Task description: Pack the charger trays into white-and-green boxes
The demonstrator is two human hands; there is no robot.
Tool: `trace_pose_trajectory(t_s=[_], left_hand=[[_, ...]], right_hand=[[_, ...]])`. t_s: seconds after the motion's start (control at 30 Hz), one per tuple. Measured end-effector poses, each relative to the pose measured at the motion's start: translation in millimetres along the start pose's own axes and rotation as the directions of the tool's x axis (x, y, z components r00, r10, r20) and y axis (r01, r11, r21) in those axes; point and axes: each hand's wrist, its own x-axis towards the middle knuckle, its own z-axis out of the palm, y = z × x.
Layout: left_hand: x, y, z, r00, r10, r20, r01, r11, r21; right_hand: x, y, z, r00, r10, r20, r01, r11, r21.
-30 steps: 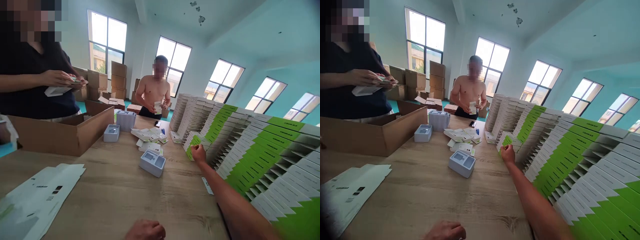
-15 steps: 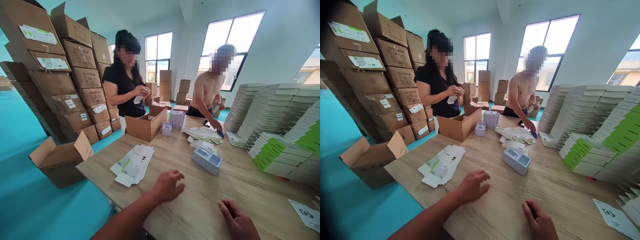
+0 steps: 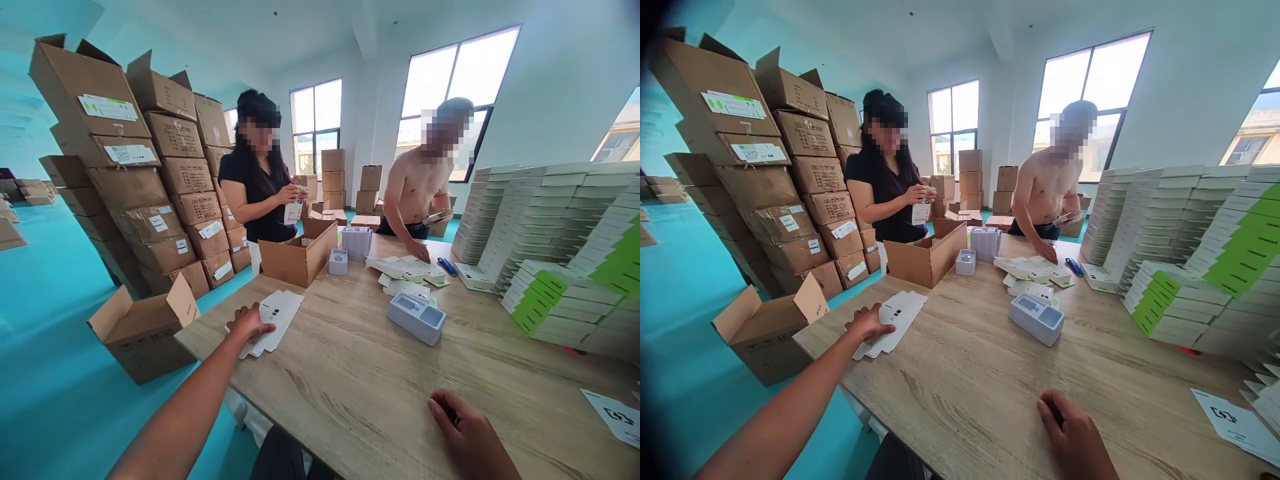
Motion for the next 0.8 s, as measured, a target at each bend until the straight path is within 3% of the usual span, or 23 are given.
trace_pose_trajectory(t_s=[0.3, 0.4, 0.5, 0.57, 0.63, 0.73, 0.8], left_hand=[[1, 1, -5.7, 0.998, -0.04, -0.04, 0.039, 0.999, -0.024], [-17, 10, -17.4, 0.99, 0.072, -0.118, -0.082, 0.993, -0.08], [-52, 33, -27.0, 0.939, 0.317, -0.136, -0.335, 0.931, -0.145], [-82, 52, -26.8, 0.842, 0.528, -0.11, -0.539, 0.822, -0.184], [-110, 69, -21.5, 0.692, 0.718, -0.076, -0.713, 0.664, -0.223], [-142, 87, -9.9, 0.456, 0.884, -0.104, -0.875, 0.423, -0.237], [-157, 94, -3.4, 0.358, 0.919, -0.166, -0.926, 0.327, -0.187]], right_hand=[[-4, -9, -3, 1.0, 0.015, 0.022, -0.015, 1.0, 0.006], [-3, -12, -4, 1.0, 0.018, 0.012, -0.018, 1.0, 0.014], [-3, -37, -9, 0.999, 0.023, 0.034, -0.028, 0.991, 0.134], [-1, -65, -11, 0.994, 0.046, 0.096, -0.08, 0.917, 0.391], [4, -91, -10, 0.966, 0.087, 0.245, -0.246, 0.611, 0.753], [6, -115, -4, 0.939, 0.078, 0.335, -0.336, 0.423, 0.842], [-1, -120, 0, 0.941, 0.092, 0.325, -0.336, 0.351, 0.874]])
